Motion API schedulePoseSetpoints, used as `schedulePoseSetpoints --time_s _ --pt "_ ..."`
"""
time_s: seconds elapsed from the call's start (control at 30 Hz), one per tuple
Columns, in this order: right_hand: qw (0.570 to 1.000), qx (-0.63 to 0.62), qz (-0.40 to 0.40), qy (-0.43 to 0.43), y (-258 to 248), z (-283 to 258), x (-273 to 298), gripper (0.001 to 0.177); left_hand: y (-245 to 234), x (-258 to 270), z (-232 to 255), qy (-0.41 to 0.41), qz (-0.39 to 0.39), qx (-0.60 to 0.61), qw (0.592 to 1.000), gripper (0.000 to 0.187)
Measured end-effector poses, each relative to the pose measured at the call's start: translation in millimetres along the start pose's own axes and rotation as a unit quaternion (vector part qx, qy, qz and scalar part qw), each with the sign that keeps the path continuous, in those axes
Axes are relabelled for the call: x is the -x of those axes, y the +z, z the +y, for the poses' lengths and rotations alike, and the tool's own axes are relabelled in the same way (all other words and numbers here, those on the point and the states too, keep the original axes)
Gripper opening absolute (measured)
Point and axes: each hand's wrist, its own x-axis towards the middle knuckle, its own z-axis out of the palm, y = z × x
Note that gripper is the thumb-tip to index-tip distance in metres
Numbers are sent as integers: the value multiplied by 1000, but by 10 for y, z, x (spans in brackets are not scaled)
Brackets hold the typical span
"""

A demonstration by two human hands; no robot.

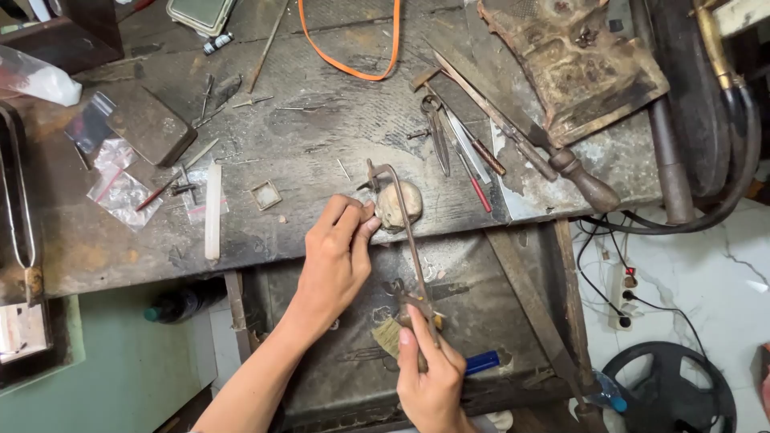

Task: Using a jeweler's saw to cut a small metal component held in a wooden block on a workbench, followed by picking up a small ring with pliers.

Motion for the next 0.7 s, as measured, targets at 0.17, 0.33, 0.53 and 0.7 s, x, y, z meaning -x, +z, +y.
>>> schedulePoseSetpoints --time_s 0.17,0.33,0.53,0.7 --pt "999 -15 23 -24 -67 68 -148 31 -16 14 33 19 11 -8 1000 15" --pt "996 33 71 -51 -128 235 -241 28 -50 5 37 22 16 -25 999 8" --pt "995 17 98 -24 -108 363 -137 30 -91 49 11 -49 11 1 999 19" --pt "993 12 119 -20 -90 383 -128 29 -151 17 51 -25 26 10 999 18"
